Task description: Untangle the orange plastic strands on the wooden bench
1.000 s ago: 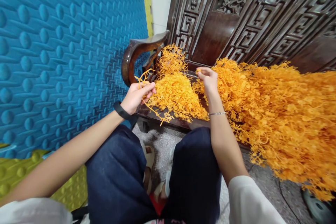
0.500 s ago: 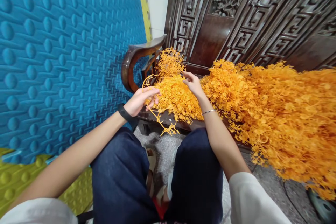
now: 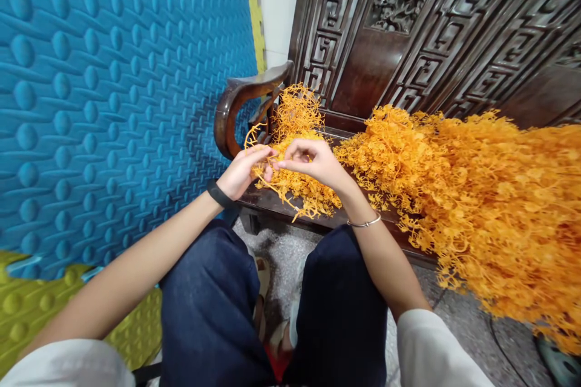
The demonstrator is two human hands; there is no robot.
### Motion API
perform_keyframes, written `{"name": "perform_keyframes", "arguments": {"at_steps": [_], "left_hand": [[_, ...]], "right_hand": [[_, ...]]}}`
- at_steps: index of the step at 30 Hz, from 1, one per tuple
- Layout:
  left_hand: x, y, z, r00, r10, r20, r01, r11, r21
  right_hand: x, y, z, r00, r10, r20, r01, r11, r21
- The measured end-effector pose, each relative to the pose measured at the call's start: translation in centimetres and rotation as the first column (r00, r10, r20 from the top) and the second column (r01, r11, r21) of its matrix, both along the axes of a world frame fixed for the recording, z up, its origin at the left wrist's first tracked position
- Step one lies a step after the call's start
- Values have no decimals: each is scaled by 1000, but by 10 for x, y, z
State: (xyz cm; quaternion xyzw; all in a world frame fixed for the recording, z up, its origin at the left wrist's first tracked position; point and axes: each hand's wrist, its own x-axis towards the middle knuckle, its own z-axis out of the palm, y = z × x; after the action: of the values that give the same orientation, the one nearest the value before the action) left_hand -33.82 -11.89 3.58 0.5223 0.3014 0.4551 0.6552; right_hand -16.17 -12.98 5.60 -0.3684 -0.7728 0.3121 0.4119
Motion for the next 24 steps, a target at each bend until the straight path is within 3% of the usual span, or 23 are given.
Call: {"name": "perform_keyframes", "arguments": {"at_steps": [2, 5, 9, 12, 17, 20, 24], "left_hand": [[-1, 0, 1, 1000, 21, 16, -21, 1000, 1], [-1, -1, 5, 999, 17, 45, -17, 1000, -13], [-1, -1, 7, 996, 33, 80, -31, 999, -33], [-2, -1, 6, 996, 40, 79, -36, 998, -45], [0, -2, 8, 991, 19, 133, -7, 996, -88], [3, -7, 12, 989, -5, 148, 19, 996, -93], [9, -17, 20, 981, 11, 193, 7, 996, -90]], "right_hand": [[1, 1, -4, 989, -1, 148, 2, 1000, -11], [0, 5, -11, 964, -53, 259, 33, 996, 81], [-5, 9, -17, 965, -91, 248, 38, 977, 211], [-7, 7, -16, 978, -52, 201, 3, 972, 234], [-10, 8, -15, 992, 125, -23, -125, 992, -23], [-8, 16, -18, 968, 125, -216, -162, 973, -165], [-6, 23, -21, 909, 114, -402, -228, 941, -250]]}}
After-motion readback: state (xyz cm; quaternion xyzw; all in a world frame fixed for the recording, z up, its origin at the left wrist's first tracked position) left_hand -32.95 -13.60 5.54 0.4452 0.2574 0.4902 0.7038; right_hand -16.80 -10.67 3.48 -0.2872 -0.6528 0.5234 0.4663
